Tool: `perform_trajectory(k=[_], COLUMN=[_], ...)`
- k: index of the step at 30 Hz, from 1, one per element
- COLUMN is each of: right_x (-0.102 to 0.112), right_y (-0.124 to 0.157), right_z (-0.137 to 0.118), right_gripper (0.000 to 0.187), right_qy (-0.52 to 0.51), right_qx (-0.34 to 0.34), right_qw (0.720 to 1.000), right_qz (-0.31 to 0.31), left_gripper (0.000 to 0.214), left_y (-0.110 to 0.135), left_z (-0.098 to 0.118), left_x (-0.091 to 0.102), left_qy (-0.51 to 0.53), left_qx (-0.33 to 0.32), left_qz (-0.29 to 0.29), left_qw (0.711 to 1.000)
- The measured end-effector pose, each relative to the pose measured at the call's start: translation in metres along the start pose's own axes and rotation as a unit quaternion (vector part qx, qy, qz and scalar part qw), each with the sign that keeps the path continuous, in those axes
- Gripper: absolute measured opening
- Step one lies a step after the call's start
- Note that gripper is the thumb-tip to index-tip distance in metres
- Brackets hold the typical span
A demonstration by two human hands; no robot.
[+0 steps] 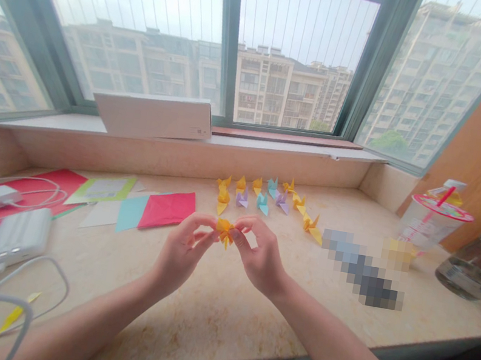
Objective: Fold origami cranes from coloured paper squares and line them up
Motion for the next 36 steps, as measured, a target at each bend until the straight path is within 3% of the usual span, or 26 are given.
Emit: perform_trajectory(k=[4, 14, 36], right_x=[-0.002, -0.003, 0.001], right_y=[0.001, 0.002, -0.001], right_z=[-0.003, -0.019, -0.018], right_gripper=[0.009, 0.004, 0.007], right_qy=[0.007, 0.011, 0.018], right_qx=[0.015, 0.059, 0.043], right_qw=[1.000, 0.998, 0.999], right_qz=[-0.012, -0.035, -0.006], left_gripper=[0.020, 0.016, 0.006], left_y=[0.000, 0.001, 0.000], left_z=[0.000, 0.010, 0.014], left_x=[0.000, 0.001, 0.001], left_qy=[-0.006, -0.032, -0.028], left_qx=[0.013, -0.013, -0.051], left_qz=[0.005, 0.001, 0.003], left_qw=[1.000, 0.999, 0.998])
Point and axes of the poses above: each hand's wrist, its own y-axis away from the middle knuckle, its own x-axis out of the back of the hand, z = x × y, the point moved 9 cm from there along -y, towards the middle knuckle, and after that the axes turned 6 degrees about y, right-handed, at the moved point
